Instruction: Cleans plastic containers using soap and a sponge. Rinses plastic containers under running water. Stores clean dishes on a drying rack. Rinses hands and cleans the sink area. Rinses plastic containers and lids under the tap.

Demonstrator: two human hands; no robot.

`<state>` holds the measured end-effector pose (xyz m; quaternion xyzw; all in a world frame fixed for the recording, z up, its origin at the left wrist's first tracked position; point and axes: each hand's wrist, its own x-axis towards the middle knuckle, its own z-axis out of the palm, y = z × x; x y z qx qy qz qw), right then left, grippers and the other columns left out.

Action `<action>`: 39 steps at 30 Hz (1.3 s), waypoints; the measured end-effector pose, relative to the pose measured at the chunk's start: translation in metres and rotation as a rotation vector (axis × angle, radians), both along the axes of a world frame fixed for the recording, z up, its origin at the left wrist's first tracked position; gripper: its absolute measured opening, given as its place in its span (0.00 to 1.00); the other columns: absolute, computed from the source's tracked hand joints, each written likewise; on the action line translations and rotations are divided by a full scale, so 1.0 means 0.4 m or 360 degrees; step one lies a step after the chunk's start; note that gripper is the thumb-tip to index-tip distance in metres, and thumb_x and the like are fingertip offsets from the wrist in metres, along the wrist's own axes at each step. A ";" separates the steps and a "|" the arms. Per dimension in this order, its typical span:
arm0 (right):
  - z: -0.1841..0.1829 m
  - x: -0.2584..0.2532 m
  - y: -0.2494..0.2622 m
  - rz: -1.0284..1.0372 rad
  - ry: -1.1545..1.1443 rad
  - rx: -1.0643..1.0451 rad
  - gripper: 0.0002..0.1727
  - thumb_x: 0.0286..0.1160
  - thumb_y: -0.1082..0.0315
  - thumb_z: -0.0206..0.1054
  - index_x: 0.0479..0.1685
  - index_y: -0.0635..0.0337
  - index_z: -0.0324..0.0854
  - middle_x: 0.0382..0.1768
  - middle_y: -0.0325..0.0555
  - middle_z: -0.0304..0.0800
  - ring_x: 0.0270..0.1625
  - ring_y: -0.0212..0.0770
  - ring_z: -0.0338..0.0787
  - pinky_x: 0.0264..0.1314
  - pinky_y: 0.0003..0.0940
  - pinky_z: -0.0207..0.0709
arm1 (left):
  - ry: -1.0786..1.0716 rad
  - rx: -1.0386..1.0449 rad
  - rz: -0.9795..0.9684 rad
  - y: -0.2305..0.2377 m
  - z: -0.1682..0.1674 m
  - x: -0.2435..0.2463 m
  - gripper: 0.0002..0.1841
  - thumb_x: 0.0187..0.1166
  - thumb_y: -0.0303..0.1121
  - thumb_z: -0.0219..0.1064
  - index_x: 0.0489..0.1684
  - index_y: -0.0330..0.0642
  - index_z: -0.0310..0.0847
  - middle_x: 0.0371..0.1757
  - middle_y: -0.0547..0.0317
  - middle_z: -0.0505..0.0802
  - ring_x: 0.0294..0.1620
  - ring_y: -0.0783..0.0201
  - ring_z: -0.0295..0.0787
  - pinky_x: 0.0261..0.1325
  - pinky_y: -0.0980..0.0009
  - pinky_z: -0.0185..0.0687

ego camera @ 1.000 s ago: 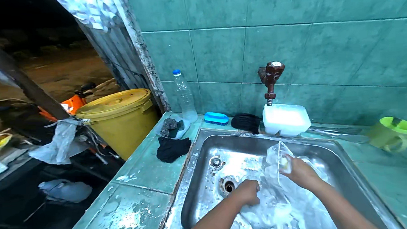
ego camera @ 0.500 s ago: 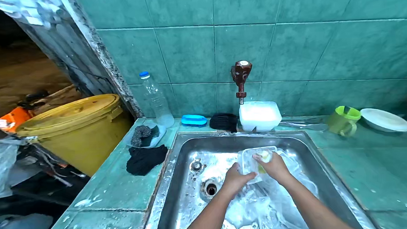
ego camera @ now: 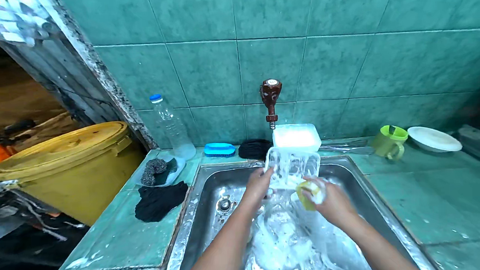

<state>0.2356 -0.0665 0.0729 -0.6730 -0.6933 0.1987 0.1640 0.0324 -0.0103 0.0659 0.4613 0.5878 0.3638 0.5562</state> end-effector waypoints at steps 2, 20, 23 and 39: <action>0.032 0.004 0.015 -0.0055 0.0016 0.0146 0.27 0.83 0.52 0.66 0.78 0.52 0.79 0.67 0.57 0.89 0.70 0.59 0.87 0.75 0.63 0.74 | -0.0047 0.0021 -0.0003 0.028 0.045 0.000 0.26 0.90 0.53 0.57 0.70 0.40 0.76 0.39 0.49 0.87 0.27 0.63 0.82 0.29 0.68 0.79; 0.014 0.143 0.053 -0.0704 0.1364 0.0865 0.20 0.79 0.71 0.69 0.69 0.61 0.79 0.53 0.49 0.88 0.43 0.38 0.89 0.45 0.39 0.87 | -0.0321 -0.0062 -0.0050 0.265 0.141 0.118 0.20 0.89 0.36 0.61 0.73 0.37 0.69 0.47 0.49 0.86 0.36 0.64 0.85 0.39 0.72 0.84; 0.001 0.137 0.049 -0.0837 0.1476 0.0773 0.20 0.80 0.72 0.68 0.70 0.60 0.78 0.50 0.50 0.88 0.38 0.37 0.89 0.40 0.37 0.86 | -0.0285 0.0058 -0.0036 0.256 0.122 0.111 0.26 0.82 0.26 0.66 0.80 0.40 0.64 0.55 0.44 0.86 0.39 0.60 0.88 0.40 0.68 0.86; 0.027 0.048 0.225 -0.0621 0.1321 0.0608 0.32 0.79 0.76 0.67 0.85 0.56 0.68 0.75 0.62 0.79 0.69 0.56 0.84 0.69 0.59 0.77 | -0.0367 0.0118 0.0221 0.212 0.093 0.081 0.20 0.86 0.33 0.63 0.73 0.38 0.73 0.45 0.50 0.83 0.28 0.64 0.76 0.30 0.70 0.75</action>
